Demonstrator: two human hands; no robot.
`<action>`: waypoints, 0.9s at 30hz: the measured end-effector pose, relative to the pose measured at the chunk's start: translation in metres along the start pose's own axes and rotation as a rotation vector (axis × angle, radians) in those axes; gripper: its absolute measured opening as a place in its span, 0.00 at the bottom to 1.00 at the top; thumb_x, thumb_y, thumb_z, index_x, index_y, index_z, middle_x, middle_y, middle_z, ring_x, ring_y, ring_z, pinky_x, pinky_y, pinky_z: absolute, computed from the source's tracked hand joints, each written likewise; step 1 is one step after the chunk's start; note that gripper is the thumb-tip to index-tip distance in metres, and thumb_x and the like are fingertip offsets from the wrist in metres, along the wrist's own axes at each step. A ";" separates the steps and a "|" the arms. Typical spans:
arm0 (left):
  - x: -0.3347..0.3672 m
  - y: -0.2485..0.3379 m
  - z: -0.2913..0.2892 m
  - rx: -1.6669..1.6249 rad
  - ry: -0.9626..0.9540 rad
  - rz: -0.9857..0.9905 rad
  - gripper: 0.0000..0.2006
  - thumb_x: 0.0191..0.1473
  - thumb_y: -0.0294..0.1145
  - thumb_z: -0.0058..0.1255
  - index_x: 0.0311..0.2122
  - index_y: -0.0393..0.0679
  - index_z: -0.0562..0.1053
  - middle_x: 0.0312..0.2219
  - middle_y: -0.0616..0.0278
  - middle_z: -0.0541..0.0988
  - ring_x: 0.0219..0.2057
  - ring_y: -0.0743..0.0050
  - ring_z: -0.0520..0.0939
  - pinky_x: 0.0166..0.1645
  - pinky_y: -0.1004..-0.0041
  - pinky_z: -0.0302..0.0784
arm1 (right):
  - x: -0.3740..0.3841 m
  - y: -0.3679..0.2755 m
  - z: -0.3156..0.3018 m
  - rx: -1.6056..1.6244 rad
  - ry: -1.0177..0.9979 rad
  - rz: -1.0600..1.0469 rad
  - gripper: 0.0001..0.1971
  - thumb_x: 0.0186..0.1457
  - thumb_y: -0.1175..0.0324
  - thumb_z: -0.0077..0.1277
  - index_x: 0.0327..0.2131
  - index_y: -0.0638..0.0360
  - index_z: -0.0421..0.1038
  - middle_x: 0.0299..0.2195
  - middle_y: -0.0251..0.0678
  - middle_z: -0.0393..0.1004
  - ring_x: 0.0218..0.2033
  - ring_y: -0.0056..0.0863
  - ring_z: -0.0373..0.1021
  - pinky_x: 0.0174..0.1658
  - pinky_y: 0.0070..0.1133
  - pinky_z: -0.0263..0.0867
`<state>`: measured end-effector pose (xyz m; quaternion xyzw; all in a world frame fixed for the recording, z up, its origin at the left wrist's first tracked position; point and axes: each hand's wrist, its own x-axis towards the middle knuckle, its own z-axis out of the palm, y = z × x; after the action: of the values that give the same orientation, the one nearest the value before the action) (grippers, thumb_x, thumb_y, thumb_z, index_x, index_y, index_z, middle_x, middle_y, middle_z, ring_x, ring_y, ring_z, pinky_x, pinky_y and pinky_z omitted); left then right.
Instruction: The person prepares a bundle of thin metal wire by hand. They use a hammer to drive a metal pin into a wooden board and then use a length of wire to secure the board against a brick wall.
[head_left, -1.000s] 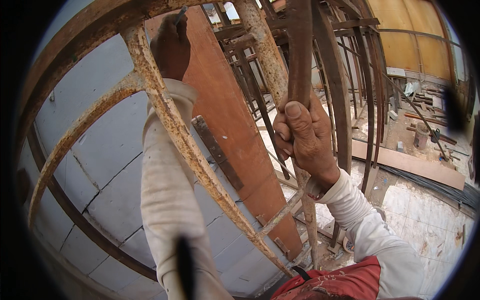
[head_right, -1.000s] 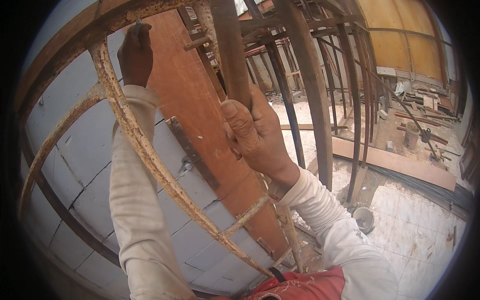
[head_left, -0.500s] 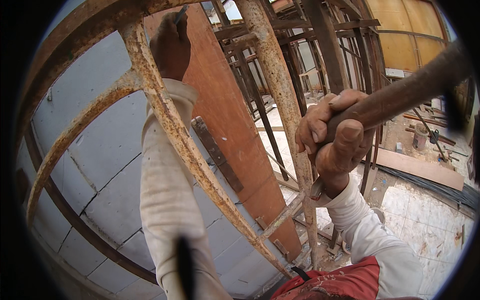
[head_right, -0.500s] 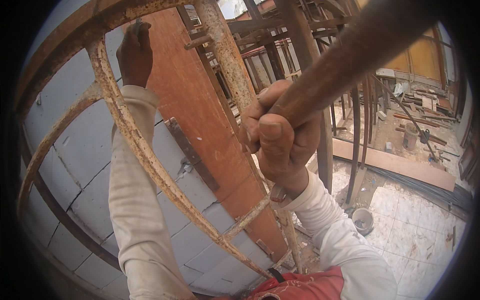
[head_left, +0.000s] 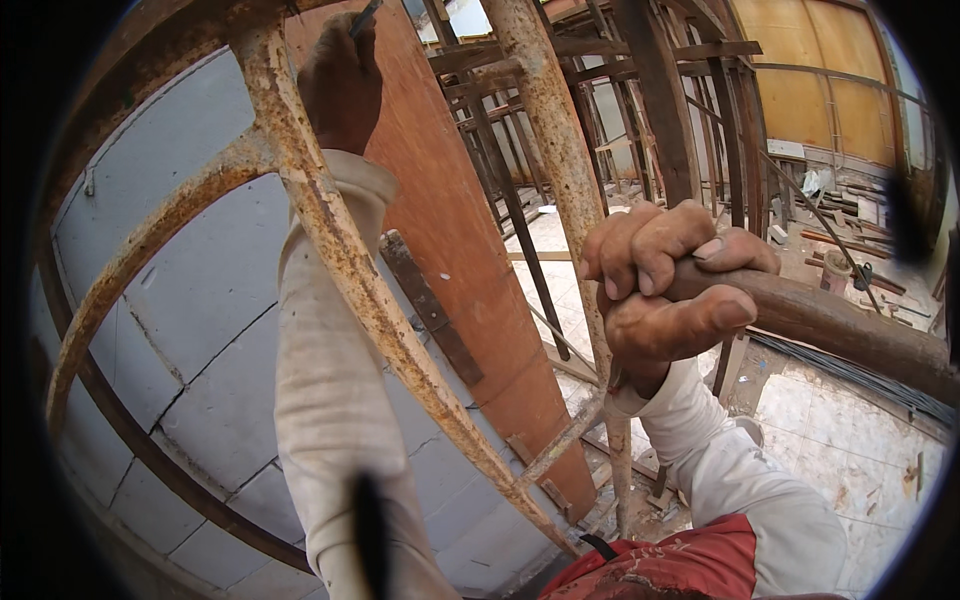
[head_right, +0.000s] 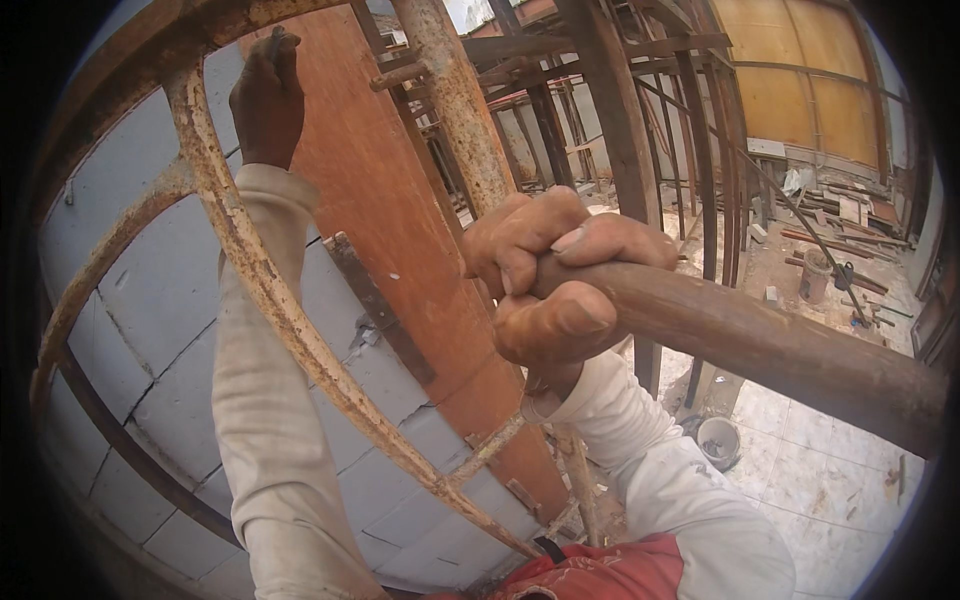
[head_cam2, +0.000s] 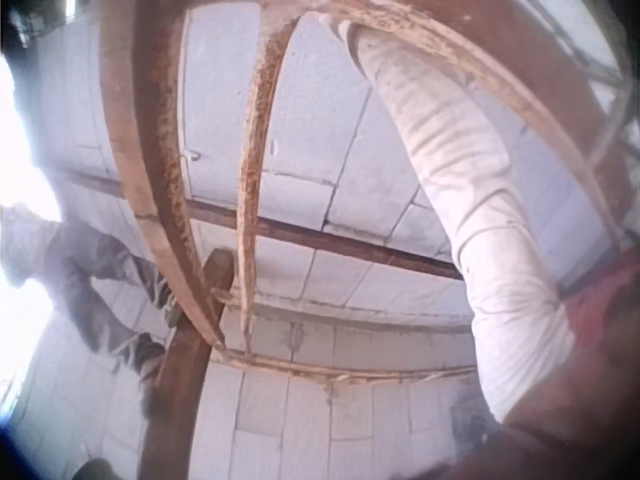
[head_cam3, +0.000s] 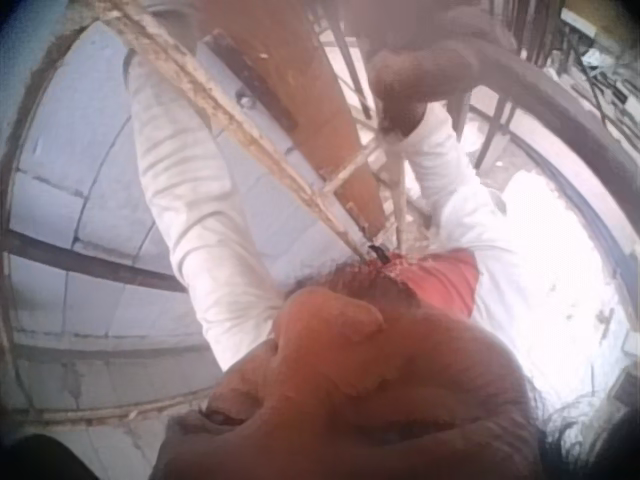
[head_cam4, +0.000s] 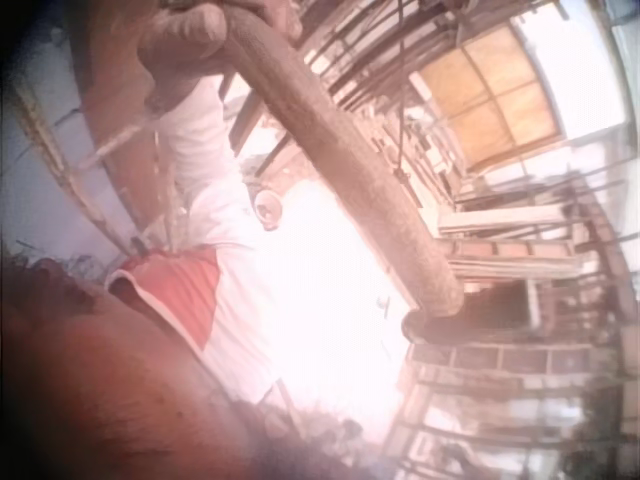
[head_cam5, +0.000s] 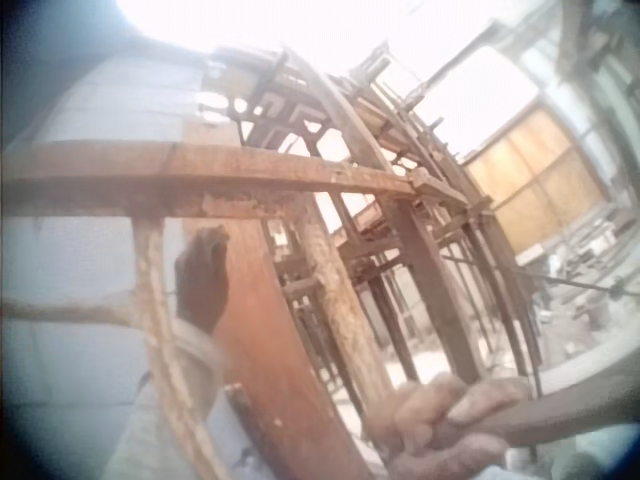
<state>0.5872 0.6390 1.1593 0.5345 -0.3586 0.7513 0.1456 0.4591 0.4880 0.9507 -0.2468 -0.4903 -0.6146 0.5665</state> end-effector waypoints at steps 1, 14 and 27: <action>0.000 0.000 -0.003 0.001 -0.002 -0.003 0.10 0.61 0.37 0.41 0.40 0.45 0.73 0.36 0.52 0.79 0.37 0.47 0.79 0.41 0.60 0.74 | -0.018 0.010 0.000 -0.166 -0.060 0.100 0.23 0.59 0.45 0.44 0.32 0.60 0.60 0.18 0.29 0.61 0.15 0.17 0.59 0.18 0.16 0.57; -0.005 -0.009 0.010 0.044 -0.005 -0.017 0.12 0.62 0.38 0.40 0.40 0.45 0.73 0.34 0.50 0.79 0.35 0.47 0.80 0.40 0.60 0.74 | -0.025 0.027 -0.004 -0.180 -0.126 0.367 0.21 0.60 0.48 0.44 0.37 0.61 0.60 0.18 0.32 0.63 0.15 0.19 0.61 0.18 0.20 0.60; -0.126 -0.058 -0.025 0.050 -0.203 -0.387 0.09 0.57 0.34 0.49 0.39 0.42 0.73 0.33 0.54 0.80 0.33 0.57 0.81 0.38 0.66 0.75 | -0.060 0.024 -0.022 -0.003 0.096 0.290 0.29 0.53 0.36 0.45 0.37 0.54 0.59 0.15 0.33 0.61 0.12 0.20 0.58 0.14 0.19 0.57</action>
<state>0.6531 0.7176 1.0630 0.6697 -0.2437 0.6603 0.2369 0.5012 0.4989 0.8982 -0.2862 -0.4207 -0.5382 0.6719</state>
